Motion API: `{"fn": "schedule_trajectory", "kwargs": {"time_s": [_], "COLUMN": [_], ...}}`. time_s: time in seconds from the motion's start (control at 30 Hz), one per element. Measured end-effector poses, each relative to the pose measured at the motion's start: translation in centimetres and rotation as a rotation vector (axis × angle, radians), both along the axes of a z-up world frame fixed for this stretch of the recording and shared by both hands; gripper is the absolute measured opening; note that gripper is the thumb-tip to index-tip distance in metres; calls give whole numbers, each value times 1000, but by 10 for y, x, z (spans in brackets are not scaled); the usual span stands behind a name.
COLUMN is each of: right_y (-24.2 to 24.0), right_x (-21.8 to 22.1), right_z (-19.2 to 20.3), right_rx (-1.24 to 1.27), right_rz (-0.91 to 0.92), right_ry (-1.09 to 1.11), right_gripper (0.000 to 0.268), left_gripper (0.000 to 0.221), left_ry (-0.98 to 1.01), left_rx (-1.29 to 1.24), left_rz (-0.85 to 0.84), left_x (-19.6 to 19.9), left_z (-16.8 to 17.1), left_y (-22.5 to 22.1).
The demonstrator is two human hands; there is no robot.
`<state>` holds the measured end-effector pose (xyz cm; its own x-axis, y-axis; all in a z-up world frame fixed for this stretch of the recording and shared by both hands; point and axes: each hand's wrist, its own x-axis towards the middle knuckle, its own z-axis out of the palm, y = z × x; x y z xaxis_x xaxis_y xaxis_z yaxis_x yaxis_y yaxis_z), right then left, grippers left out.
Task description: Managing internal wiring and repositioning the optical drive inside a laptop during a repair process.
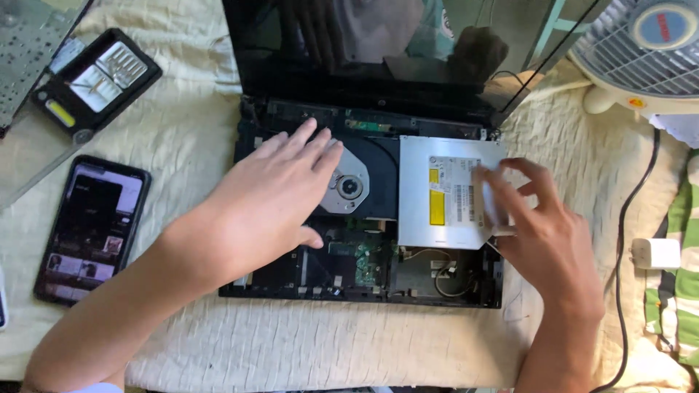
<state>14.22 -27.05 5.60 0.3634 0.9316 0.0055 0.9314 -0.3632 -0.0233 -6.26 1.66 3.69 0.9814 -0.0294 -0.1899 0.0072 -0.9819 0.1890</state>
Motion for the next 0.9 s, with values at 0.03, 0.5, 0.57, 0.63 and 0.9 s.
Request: {"fn": "schedule_trajectory", "kwargs": {"time_s": [0.03,0.5,0.57,0.63,0.9], "right_y": [3,5,24,47,117], "right_x": [-3,-16,-28,-38,-40], "right_z": [5,67,91,110,96], "right_rx": [-66,131,204,243,171], "right_rz": [-113,-140,-14,33,315], "right_ry": [42,56,17,54,321], "right_gripper": [93,50,12,8,21], "left_gripper": [129,110,108,111,81], "left_ry": [44,-88,-71,-78,-133], "left_rx": [0,129,232,286,33], "left_rz": [21,79,110,96,98], "left_x": [2,11,14,12,13], "left_z": [0,-2,-7,-4,6], "left_y": [-3,-13,-17,-19,-14]}}
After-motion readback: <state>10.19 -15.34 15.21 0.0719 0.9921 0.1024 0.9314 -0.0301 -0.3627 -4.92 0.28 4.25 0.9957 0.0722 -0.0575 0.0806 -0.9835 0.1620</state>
